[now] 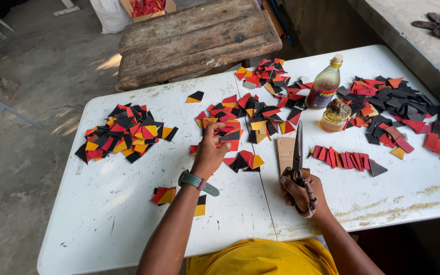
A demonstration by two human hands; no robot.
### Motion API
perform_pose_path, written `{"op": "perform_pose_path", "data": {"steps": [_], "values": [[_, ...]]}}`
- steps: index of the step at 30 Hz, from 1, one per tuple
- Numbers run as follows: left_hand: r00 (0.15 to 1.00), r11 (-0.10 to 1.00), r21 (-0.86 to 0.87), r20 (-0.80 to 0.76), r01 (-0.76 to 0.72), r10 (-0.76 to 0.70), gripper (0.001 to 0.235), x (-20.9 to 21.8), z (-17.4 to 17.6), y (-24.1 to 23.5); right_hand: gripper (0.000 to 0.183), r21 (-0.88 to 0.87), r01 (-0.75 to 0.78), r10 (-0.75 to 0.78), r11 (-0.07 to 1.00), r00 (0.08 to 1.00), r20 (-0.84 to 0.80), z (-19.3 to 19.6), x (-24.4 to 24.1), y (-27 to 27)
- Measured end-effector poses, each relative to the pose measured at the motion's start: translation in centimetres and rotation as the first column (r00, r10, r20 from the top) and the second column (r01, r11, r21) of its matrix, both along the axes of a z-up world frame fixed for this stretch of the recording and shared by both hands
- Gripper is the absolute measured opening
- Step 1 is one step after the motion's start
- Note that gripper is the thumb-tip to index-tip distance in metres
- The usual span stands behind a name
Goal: The person arranges small triangular colored pieces on a cardboard base, applying adhesive from a small jar and using shears to trim edges. The person repeatedly picks up pieces, aligns them, and places them into a pattern on the table.
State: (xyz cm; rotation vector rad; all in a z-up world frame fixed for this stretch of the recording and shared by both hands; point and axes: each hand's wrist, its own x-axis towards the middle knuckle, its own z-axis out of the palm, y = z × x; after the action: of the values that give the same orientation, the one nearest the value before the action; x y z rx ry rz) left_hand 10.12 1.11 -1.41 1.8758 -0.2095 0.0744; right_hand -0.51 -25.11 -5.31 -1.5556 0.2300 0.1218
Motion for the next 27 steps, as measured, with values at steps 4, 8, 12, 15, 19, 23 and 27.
{"op": "perform_pose_path", "data": {"steps": [4, 8, 12, 15, 19, 23, 27], "values": [[0.992, 0.994, -0.101, -0.112, 0.049, -0.060, 0.056, -1.4, 0.9, 0.9, 0.029, -0.024, -0.003, 0.003, 1.000, 1.000, -0.023, 0.1, 0.1, 0.1], [0.992, 0.986, -0.103, 0.001, 0.129, -0.130, 0.058, -2.9, 1.4, 1.1, 0.030, -0.008, 0.007, -0.007, 1.000, 1.000, -0.008, 0.1, -0.1, 0.1], [0.994, 0.991, -0.083, 0.040, 0.102, -0.099, 0.064, -4.0, 2.0, 0.8, 0.027, 0.006, 0.007, -0.007, 1.000, 1.000, -0.019, 0.4, 0.1, 0.2], [0.997, 0.965, -0.254, 0.006, 0.072, -0.073, 0.064, -4.1, 2.1, 0.8, 0.026, 0.000, 0.024, -0.024, 1.000, 0.998, -0.053, 0.3, 0.2, 0.3], [0.997, 0.992, -0.129, -0.083, -0.018, 0.007, 0.031, -3.6, 1.7, 1.2, 0.027, -0.054, 0.023, -0.027, 0.998, 0.997, -0.068, 0.2, 0.3, 0.3], [0.974, 0.977, -0.195, -0.190, 0.089, -0.126, 0.020, -3.3, 1.5, 1.7, 0.029, -0.045, 0.015, -0.017, 0.999, 0.999, -0.049, 0.2, 0.4, 0.3], [0.914, 0.968, -0.146, -0.327, 0.202, -0.240, 0.031, -3.6, 1.9, 1.8, 0.029, -0.062, 0.008, -0.011, 0.998, 0.999, -0.041, 0.1, 0.3, 0.2]]}}
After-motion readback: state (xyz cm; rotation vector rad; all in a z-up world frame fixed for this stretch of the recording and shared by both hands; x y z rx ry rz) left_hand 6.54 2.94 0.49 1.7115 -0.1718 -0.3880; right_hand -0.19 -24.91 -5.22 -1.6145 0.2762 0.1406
